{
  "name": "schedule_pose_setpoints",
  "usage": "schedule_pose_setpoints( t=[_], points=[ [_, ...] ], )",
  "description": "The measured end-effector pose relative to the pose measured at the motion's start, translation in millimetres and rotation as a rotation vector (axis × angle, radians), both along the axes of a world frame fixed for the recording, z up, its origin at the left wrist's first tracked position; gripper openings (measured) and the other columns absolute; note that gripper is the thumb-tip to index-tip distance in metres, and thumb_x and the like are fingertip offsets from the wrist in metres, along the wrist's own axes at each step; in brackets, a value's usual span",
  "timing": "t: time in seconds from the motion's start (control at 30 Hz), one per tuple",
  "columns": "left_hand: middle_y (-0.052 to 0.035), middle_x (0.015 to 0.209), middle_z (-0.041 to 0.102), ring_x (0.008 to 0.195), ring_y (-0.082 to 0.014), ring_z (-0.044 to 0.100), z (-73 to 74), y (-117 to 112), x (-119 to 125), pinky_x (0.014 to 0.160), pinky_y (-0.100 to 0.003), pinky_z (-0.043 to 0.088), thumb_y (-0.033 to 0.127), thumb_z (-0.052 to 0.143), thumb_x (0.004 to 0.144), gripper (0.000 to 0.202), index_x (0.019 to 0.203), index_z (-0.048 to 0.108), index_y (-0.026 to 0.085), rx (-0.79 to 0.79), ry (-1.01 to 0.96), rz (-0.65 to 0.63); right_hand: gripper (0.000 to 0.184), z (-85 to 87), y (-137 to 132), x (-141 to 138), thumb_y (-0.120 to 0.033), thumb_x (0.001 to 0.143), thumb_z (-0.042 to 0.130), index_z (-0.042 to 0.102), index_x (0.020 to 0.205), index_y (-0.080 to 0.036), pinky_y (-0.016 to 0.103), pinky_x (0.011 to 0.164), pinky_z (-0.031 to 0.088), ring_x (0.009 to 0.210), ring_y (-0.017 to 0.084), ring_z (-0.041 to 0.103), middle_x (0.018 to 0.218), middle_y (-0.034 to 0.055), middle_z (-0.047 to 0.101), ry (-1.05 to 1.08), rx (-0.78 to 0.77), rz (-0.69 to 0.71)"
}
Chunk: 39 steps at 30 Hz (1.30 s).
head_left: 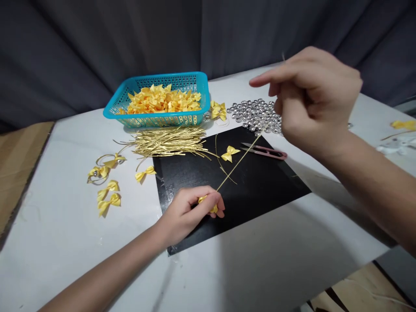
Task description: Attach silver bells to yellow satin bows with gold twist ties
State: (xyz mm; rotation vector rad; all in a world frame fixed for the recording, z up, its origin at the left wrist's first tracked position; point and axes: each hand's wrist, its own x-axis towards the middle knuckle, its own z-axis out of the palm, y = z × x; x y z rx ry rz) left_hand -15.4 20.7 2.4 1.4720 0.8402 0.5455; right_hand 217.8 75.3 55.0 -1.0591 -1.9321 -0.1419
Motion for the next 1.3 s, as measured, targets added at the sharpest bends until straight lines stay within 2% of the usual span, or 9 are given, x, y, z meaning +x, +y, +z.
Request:
schedule_pose_setpoints(
  t=[0.13, 0.23, 0.33, 0.47, 0.6, 0.77, 0.87, 1.0, 1.3],
  points=[
    [-0.0041, 0.065, 0.066, 0.063, -0.0145, 0.060, -1.2, 2, 0, 0.061, -0.025, 0.048, 0.027, 0.046, 0.089, 0.033, 0.065, 0.066, 0.018, -0.010, 0.025, -0.018, 0.046, -8.4, 5, 7, 0.005, 0.080, 0.036, 0.067, 0.102, -0.021, 0.027, 0.074, 0.041, 0.080, 0.013, 0.052, 0.083, 0.0059, 0.056, -0.107, 0.052, 0.017],
    [-0.0055, 0.071, 0.070, 0.064, -0.0146, 0.061, -3.5, 2, 0, 0.061, -0.025, 0.050, 0.029, 0.049, 0.088, 0.023, 0.082, 0.068, 0.017, -0.087, -0.010, 0.033, 0.039, -16.5, -3, -1, 0.000, 0.083, 0.035, 0.065, 0.095, -0.021, 0.029, 0.075, 0.042, 0.081, 0.015, 0.054, 0.084, 0.0062, 0.056, -0.100, -0.084, 0.083],
    [-0.0014, 0.069, 0.071, 0.056, -0.0120, 0.061, -4.7, 2, 2, 0.056, -0.022, 0.050, 0.032, 0.058, 0.083, 0.026, 0.106, 0.052, 0.021, -0.183, -0.122, 0.177, 0.030, -25.9, -23, -18, -0.006, 0.087, 0.035, 0.062, 0.089, -0.020, 0.029, 0.072, 0.042, 0.077, 0.015, 0.054, 0.080, 0.0049, 0.056, -0.039, -0.322, 0.196],
    [0.0057, 0.053, 0.063, 0.045, -0.0103, 0.057, -5.5, 1, 4, 0.048, -0.019, 0.046, 0.040, 0.058, 0.082, 0.025, 0.087, 0.039, 0.024, -0.184, -0.154, 0.268, 0.018, -35.5, -56, -46, -0.017, 0.089, 0.043, 0.060, 0.084, -0.016, 0.025, 0.064, 0.042, 0.069, 0.012, 0.053, 0.075, 0.0041, 0.058, 0.055, -0.615, 0.357],
    [0.0075, 0.054, 0.052, 0.044, -0.0070, 0.050, -7.2, -4, 5, 0.043, -0.016, 0.039, 0.042, 0.049, 0.088, 0.021, 0.082, 0.047, 0.022, -0.071, -0.010, 0.346, 0.024, -41.8, -73, -67, -0.036, 0.071, 0.072, 0.061, 0.073, -0.015, 0.022, 0.054, 0.037, 0.060, 0.009, 0.048, 0.068, 0.0004, 0.053, 0.165, -0.752, 0.311],
    [0.0054, 0.061, 0.058, 0.049, -0.0091, 0.057, -8.0, -6, 6, 0.051, -0.019, 0.047, 0.046, 0.047, 0.087, 0.024, 0.089, 0.050, 0.022, -0.148, -0.089, 0.347, 0.012, -44.1, -68, -69, -0.017, 0.078, 0.058, 0.067, 0.070, -0.016, 0.021, 0.049, 0.030, 0.054, 0.007, 0.041, 0.063, -0.0012, 0.049, 0.259, -0.891, 0.259],
    [0.0030, 0.070, 0.063, 0.057, -0.0106, 0.063, -6.9, -4, 5, 0.057, -0.020, 0.049, 0.045, 0.058, 0.081, 0.027, 0.092, 0.054, 0.021, -0.172, -0.164, 0.381, 0.014, -42.5, -64, -65, -0.025, 0.078, 0.059, 0.064, 0.070, -0.015, 0.021, 0.044, 0.024, 0.048, 0.006, 0.032, 0.056, -0.0044, 0.040, 0.432, -1.094, 0.175],
    [0.0023, 0.066, 0.064, 0.059, -0.0097, 0.061, -6.8, -3, 3, 0.059, -0.018, 0.049, 0.031, 0.067, 0.077, 0.014, 0.075, 0.062, 0.018, -0.087, -0.128, 0.438, 0.020, -40.9, -62, -61, -0.035, 0.075, 0.062, 0.060, 0.072, -0.015, 0.021, 0.044, 0.020, 0.047, 0.005, 0.029, 0.053, -0.0067, 0.035, 0.603, -1.270, 0.140],
    [0.0009, 0.066, 0.065, 0.058, -0.0090, 0.058, -8.2, -2, 3, 0.058, -0.017, 0.047, 0.027, 0.063, 0.080, 0.015, 0.070, 0.067, 0.016, -0.040, -0.073, 0.490, 0.016, -46.5, -55, -58, -0.023, 0.067, 0.072, 0.061, 0.074, -0.015, 0.019, 0.059, 0.038, 0.063, 0.007, 0.050, 0.069, -0.0010, 0.059, 0.846, -1.349, 0.180]
  ],
)
